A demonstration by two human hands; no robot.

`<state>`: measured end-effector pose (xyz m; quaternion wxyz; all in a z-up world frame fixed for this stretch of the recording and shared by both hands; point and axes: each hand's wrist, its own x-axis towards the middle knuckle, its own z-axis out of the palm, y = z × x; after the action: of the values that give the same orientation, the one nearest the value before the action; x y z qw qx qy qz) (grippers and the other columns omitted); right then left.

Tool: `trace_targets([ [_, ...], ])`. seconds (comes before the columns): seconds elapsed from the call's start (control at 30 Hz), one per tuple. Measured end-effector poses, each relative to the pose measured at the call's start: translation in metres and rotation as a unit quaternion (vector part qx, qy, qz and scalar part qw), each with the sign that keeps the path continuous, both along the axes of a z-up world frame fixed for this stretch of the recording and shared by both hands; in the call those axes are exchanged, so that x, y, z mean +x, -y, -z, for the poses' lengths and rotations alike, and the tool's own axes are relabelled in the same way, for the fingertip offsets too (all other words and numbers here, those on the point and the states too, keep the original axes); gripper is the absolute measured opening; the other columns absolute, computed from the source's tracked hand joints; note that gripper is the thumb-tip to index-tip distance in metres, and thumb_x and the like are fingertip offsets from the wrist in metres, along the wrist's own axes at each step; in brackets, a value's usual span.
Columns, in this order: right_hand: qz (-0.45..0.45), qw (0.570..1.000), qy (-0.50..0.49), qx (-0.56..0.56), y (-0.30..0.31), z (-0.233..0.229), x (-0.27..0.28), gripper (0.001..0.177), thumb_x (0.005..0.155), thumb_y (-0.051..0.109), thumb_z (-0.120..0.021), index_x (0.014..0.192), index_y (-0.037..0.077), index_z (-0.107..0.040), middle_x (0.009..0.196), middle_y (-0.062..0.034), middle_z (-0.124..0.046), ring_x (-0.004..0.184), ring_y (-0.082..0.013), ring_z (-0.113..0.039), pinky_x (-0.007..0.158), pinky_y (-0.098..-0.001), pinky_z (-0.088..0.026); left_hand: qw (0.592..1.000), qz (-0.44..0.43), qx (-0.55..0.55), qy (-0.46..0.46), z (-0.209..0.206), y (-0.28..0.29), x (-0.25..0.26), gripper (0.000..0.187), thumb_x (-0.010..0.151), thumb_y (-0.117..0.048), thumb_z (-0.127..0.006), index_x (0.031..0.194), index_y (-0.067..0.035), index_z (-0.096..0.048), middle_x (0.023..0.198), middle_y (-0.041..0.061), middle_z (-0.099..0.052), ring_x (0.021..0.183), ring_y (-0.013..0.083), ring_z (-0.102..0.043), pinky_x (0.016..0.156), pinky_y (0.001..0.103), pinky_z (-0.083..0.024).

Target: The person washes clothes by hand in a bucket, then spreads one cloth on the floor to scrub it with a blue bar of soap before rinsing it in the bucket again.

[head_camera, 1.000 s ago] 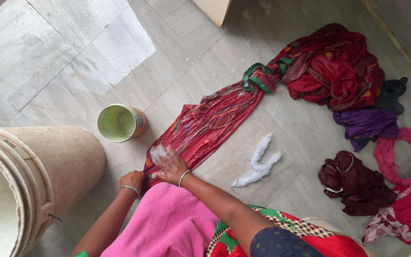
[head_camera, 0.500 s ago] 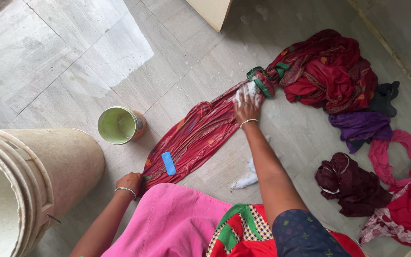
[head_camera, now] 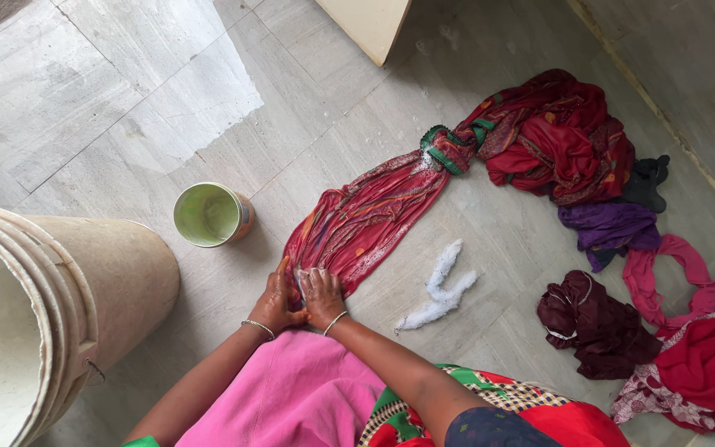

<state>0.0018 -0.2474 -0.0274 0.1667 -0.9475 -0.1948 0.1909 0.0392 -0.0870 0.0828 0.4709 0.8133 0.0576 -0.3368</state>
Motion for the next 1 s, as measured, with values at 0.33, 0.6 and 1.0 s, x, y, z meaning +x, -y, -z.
trace_targets([
  [0.33, 0.324, 0.88, 0.088, 0.336, 0.061, -0.022, 0.126, 0.062, 0.081, -0.015, -0.045, 0.14, 0.007, -0.048, 0.125, -0.0182, -0.065, 0.105, -0.0277, -0.065, 0.095, -0.0449, -0.056, 0.922, 0.178, 0.342, 0.034, 0.027, -0.106, -0.018, 0.017, 0.085, -0.015, -0.064, 0.093, -0.026, -0.075, 0.111, 0.003, -0.072, 0.095, 0.0303, -0.073, 0.082, 0.044, -0.059],
  [0.6, -0.066, 0.991, 0.109, 0.037, -0.03, -0.013, 0.08, 0.048, 0.099, 0.008, -0.051, 0.142, 0.029, -0.051, 0.14, -0.0169, -0.048, 0.122, -0.0329, -0.051, 0.096, -0.0465, -0.048, 0.854, 0.039, 0.464, -0.231, 0.05, -0.178, -0.083, 0.037, 0.1, -0.028, -0.052, 0.115, -0.006, -0.078, 0.126, 0.021, -0.069, 0.117, 0.0353, -0.068, 0.099, 0.044, -0.054],
  [1.0, 0.206, 0.939, 0.215, -0.171, 0.177, 0.041, 0.213, 0.041, 0.098, 0.036, -0.055, 0.137, 0.022, -0.057, 0.136, -0.0185, -0.05, 0.119, -0.0364, -0.049, 0.09, -0.0557, -0.042, 0.769, 0.284, 0.517, -0.245, 0.044, -0.202, -0.09, 0.03, 0.1, -0.017, -0.057, 0.123, -0.023, -0.076, 0.13, 0.005, -0.073, 0.119, 0.0225, -0.073, 0.092, 0.04, -0.062],
])
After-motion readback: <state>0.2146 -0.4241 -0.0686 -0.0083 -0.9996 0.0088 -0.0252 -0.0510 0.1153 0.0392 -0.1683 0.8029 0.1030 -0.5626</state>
